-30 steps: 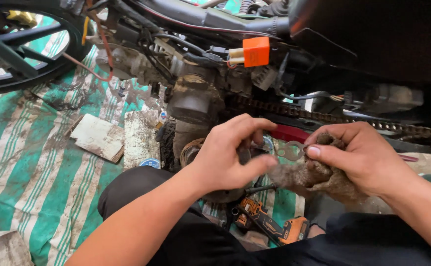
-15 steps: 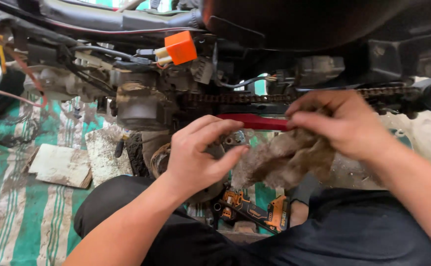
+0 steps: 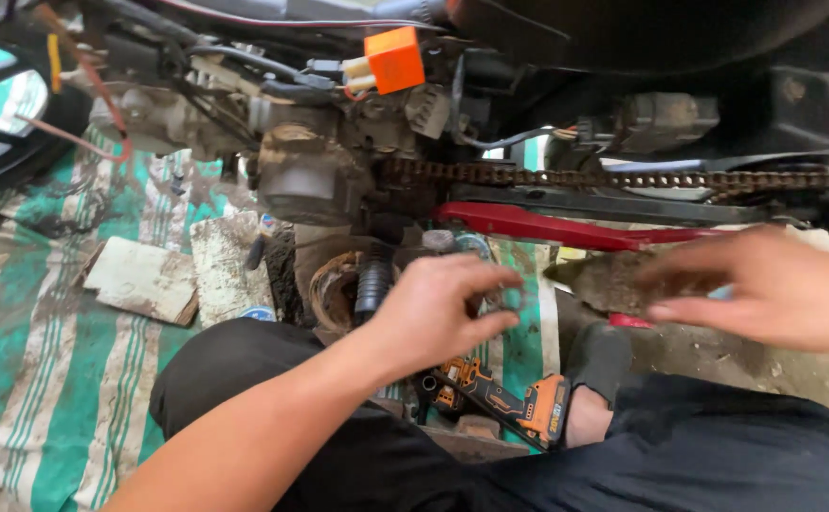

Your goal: Cleaning and repairing the chain and sprocket area of a motorcycle using a rag and hand tools

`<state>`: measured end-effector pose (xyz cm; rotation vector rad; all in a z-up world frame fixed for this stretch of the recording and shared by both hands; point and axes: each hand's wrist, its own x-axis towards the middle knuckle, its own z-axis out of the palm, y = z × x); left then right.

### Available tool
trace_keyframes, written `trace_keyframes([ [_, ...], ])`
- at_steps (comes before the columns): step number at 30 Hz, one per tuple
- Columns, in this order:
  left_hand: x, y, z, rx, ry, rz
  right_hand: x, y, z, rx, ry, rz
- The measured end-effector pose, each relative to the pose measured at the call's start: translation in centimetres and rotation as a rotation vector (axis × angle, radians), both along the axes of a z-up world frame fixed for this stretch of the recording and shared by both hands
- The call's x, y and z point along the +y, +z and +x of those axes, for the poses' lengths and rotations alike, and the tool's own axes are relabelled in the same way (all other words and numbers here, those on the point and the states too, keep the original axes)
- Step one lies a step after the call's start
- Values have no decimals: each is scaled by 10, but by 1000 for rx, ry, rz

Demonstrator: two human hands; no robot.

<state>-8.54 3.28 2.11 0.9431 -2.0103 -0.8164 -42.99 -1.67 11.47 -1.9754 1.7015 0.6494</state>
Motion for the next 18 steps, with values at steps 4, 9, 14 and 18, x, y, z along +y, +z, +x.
trace_keyframes([
  [4, 13, -24, -5, 19, 31, -9, -2, -17, 79, -240, -43, 34],
  [9, 20, -31, 11, 56, 230, -23, -16, -48, 123, -683, -304, 337],
  [14, 24, -36, 30, 52, 330, -28, -33, -72, 140, -827, -290, 462],
  [18, 24, -43, 36, 18, 330, -40, -31, -86, 149, -812, -332, 451],
])
